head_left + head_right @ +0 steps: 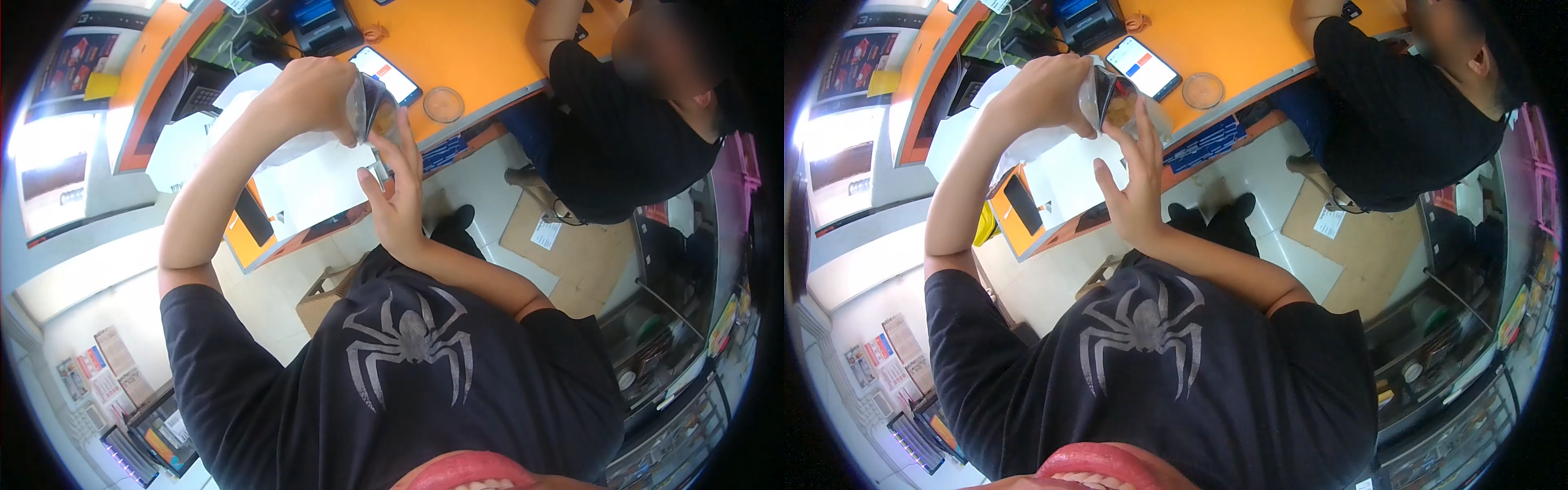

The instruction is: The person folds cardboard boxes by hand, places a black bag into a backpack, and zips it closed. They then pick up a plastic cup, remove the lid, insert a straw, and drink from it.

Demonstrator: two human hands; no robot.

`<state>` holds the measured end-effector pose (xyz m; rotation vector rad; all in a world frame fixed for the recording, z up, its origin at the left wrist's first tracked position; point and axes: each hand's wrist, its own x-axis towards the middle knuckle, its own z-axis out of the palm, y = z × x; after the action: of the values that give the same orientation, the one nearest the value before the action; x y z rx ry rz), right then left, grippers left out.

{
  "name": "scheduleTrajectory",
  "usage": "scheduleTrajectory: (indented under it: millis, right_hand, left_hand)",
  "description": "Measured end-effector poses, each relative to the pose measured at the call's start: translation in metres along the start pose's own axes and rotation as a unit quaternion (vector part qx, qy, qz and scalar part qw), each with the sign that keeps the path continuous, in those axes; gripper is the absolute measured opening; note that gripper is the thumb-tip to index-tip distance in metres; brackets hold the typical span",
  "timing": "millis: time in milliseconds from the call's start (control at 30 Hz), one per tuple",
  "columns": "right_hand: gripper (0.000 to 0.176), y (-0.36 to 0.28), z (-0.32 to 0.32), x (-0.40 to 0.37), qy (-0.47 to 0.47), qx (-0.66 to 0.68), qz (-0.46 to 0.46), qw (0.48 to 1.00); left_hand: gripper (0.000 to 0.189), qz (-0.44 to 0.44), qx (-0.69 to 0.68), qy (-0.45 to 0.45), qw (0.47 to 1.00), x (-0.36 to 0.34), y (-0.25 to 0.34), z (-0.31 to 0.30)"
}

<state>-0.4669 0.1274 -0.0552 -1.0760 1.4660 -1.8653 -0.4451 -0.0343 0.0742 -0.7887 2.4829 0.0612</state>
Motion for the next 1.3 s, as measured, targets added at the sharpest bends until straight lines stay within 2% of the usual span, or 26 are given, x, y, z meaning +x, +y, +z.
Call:
scheduleTrajectory:
  millis: [400,500,700,800,1000,1100,1300]
  right_hand:
    - [0.039,0.001,0.0,-0.004,0.001,-0.013,-0.019,1.0]
    - [0.04,0.004,0.0,-0.009,0.005,-0.012,-0.024,1.0]
    - [0.045,0.003,0.003,-0.011,0.01,-0.047,-0.035,0.998]
    - [0.042,0.0,0.004,-0.013,0.012,-0.03,-0.021,0.999]
    - [0.048,0.0,0.004,-0.013,0.006,-0.028,-0.039,0.999]
    - [0.05,-0.002,0.005,-0.013,-0.001,-0.034,-0.034,0.999]
    - [0.052,-0.005,0.006,-0.014,-0.007,-0.02,-0.031,0.999]
  left_hand:
    - [0.07,0.014,0.067,-0.001,0.998,0.004,0.01,-0.001]
    - [0.07,0.023,0.042,0.043,0.998,0.002,0.007,0.005]
    - [0.069,-0.008,0.057,0.056,0.997,-0.007,0.011,0.007]
    - [0.07,-0.007,0.056,0.071,0.996,-0.009,0.01,0.01]
    - [0.078,-0.008,0.053,0.087,0.995,-0.013,0.009,0.012]
    - [0.064,0.045,0.058,0.188,0.979,-0.015,-0.001,0.025]
    - [0.066,0.03,0.048,0.175,0.983,-0.015,-0.001,0.026]
